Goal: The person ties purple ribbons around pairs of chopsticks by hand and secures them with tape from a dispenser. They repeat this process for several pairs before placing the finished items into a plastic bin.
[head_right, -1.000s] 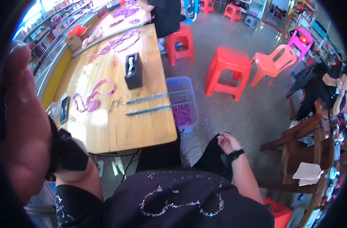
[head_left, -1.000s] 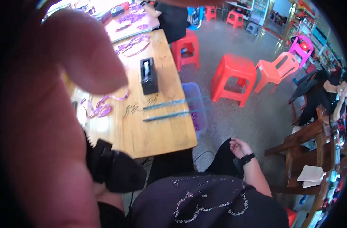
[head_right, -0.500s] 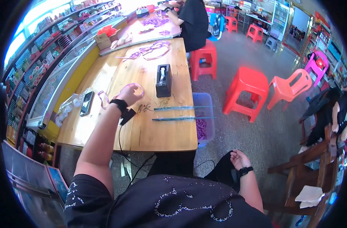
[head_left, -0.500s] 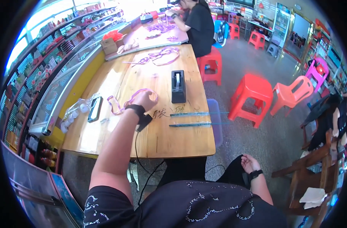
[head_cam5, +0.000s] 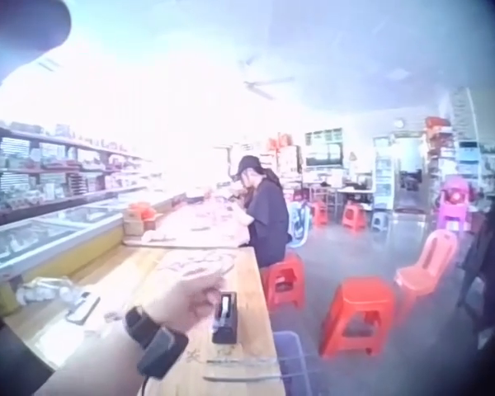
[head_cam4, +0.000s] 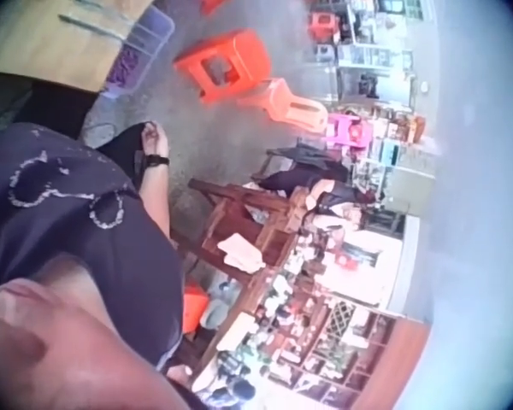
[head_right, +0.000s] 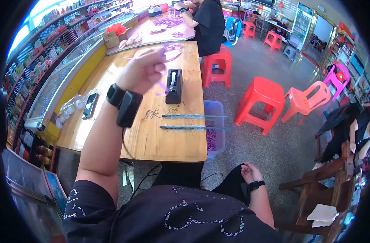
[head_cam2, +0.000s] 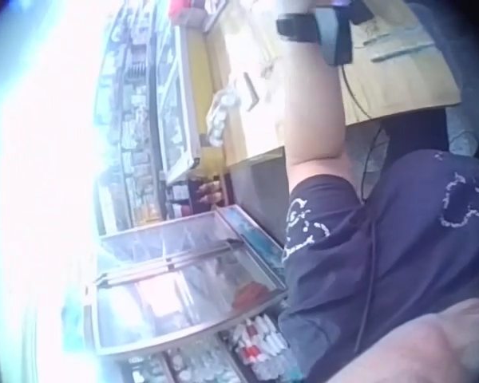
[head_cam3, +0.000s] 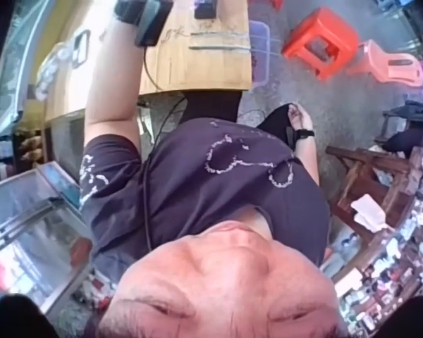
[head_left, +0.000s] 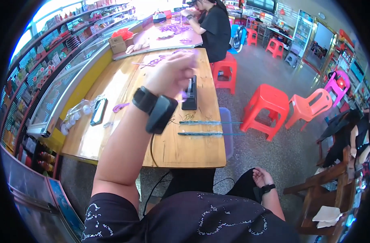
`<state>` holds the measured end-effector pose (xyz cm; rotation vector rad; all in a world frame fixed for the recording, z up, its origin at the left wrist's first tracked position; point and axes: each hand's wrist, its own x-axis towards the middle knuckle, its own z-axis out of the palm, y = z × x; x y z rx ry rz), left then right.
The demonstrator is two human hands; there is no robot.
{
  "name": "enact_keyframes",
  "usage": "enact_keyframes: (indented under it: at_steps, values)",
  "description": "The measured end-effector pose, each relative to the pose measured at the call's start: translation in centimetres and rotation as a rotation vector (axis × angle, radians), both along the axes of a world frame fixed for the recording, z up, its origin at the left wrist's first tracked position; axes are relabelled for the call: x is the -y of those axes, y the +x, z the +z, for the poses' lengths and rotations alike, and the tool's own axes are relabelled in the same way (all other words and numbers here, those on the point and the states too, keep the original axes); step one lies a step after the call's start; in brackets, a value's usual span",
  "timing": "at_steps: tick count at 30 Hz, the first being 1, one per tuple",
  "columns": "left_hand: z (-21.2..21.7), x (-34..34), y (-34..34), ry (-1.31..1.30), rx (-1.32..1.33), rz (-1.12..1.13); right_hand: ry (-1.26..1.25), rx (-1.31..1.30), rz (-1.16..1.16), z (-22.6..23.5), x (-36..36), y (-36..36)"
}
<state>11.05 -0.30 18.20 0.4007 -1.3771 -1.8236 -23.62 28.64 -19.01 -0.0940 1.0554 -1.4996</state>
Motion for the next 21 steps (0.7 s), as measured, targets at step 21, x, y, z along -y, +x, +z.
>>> enact_keyframes:
  at_steps: [21]
  values:
    - [-13.0, -10.1, -13.4, 0.102, 0.429, -0.521, -0.36, -0.335, 0.146, 19.4, 5.0, 6.0]
